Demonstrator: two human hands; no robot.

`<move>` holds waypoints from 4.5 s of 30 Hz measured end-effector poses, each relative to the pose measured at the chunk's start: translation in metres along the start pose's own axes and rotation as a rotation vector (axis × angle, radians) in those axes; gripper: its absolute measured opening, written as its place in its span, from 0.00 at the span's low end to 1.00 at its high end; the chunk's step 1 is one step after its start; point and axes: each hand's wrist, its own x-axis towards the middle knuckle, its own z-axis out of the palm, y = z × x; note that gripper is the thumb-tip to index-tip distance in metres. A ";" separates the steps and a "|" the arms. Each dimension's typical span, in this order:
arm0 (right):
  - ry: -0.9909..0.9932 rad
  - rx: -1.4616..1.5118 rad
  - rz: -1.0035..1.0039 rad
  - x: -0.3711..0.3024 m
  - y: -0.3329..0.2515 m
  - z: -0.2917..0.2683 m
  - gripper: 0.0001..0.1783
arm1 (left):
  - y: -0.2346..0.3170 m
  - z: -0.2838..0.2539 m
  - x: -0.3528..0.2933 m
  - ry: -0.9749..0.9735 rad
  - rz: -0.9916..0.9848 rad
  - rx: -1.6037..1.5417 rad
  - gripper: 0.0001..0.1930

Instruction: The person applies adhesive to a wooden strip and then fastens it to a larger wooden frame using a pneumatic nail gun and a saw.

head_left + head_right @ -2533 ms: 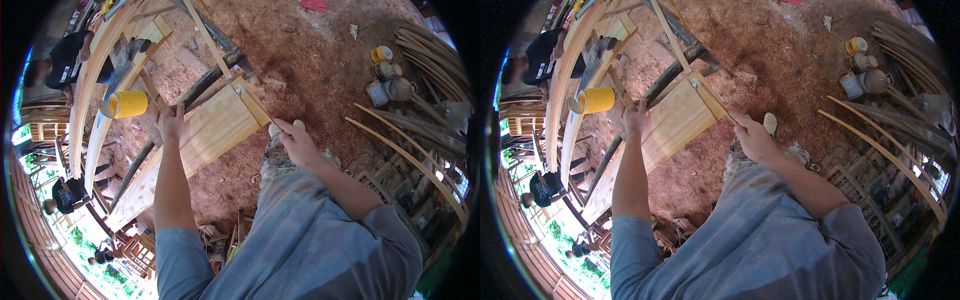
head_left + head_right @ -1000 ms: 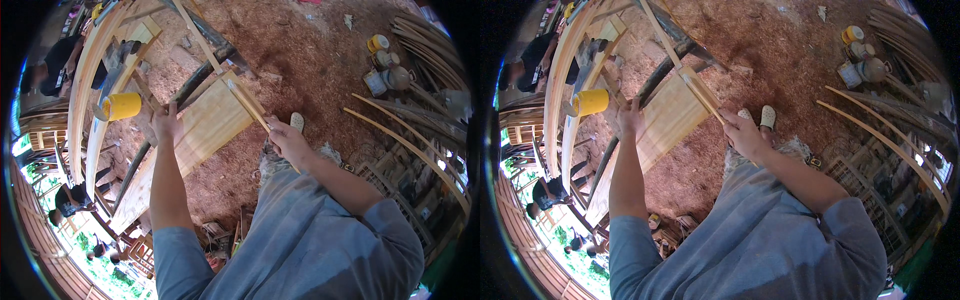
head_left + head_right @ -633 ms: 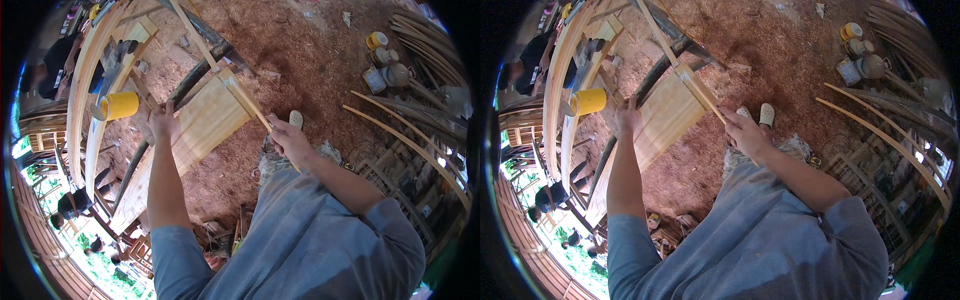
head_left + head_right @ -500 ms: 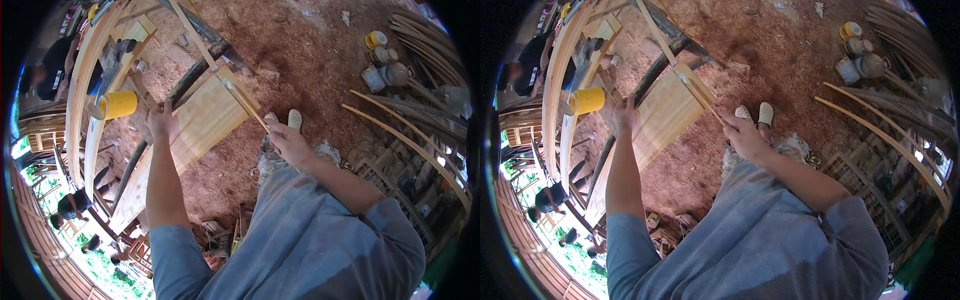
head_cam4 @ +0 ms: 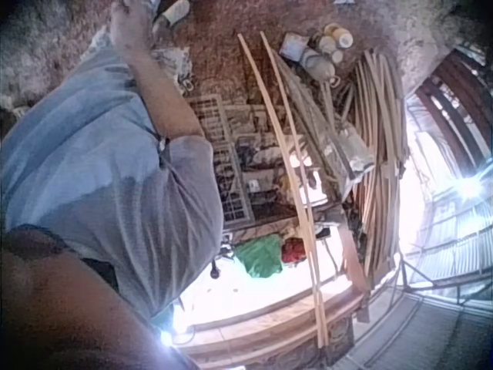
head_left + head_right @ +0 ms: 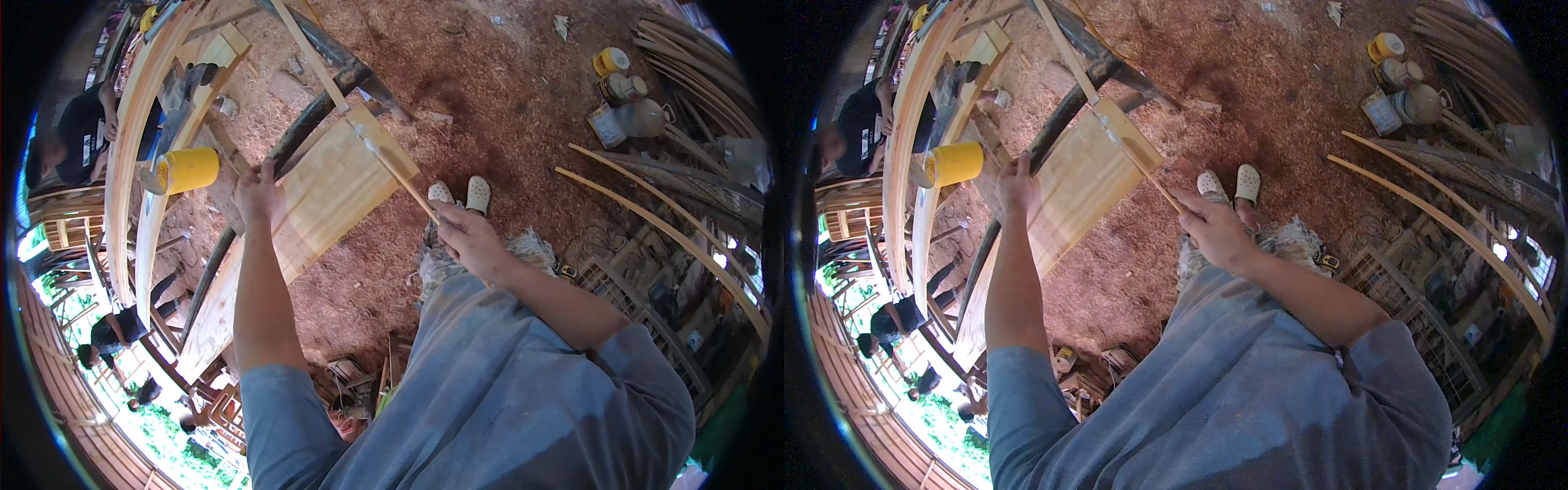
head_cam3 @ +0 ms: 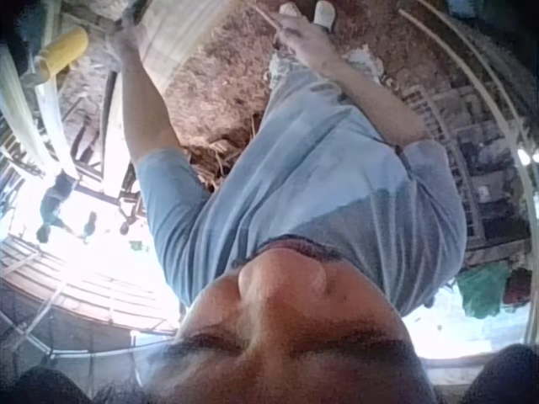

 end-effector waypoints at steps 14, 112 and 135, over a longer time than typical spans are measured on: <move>-0.035 -0.024 -0.022 -0.018 0.003 -0.001 0.27 | 0.017 -0.011 -0.009 -0.037 -0.061 -0.054 0.26; 0.040 -0.080 -0.084 -0.038 0.022 -0.016 0.29 | -0.009 0.000 -0.005 0.027 0.125 0.178 0.15; -0.032 -0.037 -0.043 -0.042 0.015 -0.010 0.29 | 0.012 -0.017 -0.016 -0.056 0.202 0.254 0.15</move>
